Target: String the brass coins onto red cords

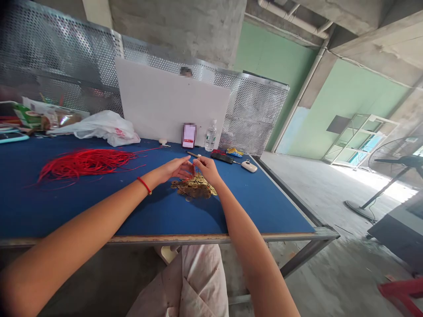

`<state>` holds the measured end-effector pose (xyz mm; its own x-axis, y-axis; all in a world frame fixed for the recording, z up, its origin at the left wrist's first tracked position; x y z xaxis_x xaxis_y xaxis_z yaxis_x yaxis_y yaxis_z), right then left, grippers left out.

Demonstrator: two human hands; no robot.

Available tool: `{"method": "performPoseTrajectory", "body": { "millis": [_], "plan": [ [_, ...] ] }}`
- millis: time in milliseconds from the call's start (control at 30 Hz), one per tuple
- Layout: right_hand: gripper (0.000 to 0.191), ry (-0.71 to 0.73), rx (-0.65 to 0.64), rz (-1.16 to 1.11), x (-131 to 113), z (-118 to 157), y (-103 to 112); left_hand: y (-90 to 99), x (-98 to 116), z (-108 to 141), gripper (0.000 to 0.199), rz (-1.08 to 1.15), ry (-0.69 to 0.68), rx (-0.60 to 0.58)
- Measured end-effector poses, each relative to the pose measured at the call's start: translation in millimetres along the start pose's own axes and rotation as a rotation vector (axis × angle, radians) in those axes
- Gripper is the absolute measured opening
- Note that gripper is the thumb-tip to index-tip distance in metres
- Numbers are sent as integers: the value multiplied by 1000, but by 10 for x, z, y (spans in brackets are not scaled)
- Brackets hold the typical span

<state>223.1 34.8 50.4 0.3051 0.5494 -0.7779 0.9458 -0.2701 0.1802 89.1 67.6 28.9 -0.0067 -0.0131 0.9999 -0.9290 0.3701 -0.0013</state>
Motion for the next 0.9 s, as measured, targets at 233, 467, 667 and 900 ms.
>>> {"method": "performPoseTrajectory", "body": {
  "millis": [233,467,667,900],
  "plan": [
    [34,91,56,15,-54,2,26,-81,91,48,53,10,-186,-9],
    [33,124,132,50,-84,-13,76,-104,95,53,49,43,-193,-48],
    [36,137,201,97,-79,-23,121,-67,115,60,49,-34,-215,5],
    [38,110,274,170,-69,-27,156,-19,109,33,49,-81,-241,11]
  ]
}}
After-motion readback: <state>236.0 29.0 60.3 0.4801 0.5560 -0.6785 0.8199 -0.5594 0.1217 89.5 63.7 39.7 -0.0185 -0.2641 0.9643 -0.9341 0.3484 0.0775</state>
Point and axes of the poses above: each hand's wrist, its own z-axis away from the middle knuckle, its own y-axis out of the back of the hand, x = y × z, the point moved 5 cm from there along -z, towards the middle knuckle, and after that the axes turned 14 degrees about x, right-handed, at the moved point
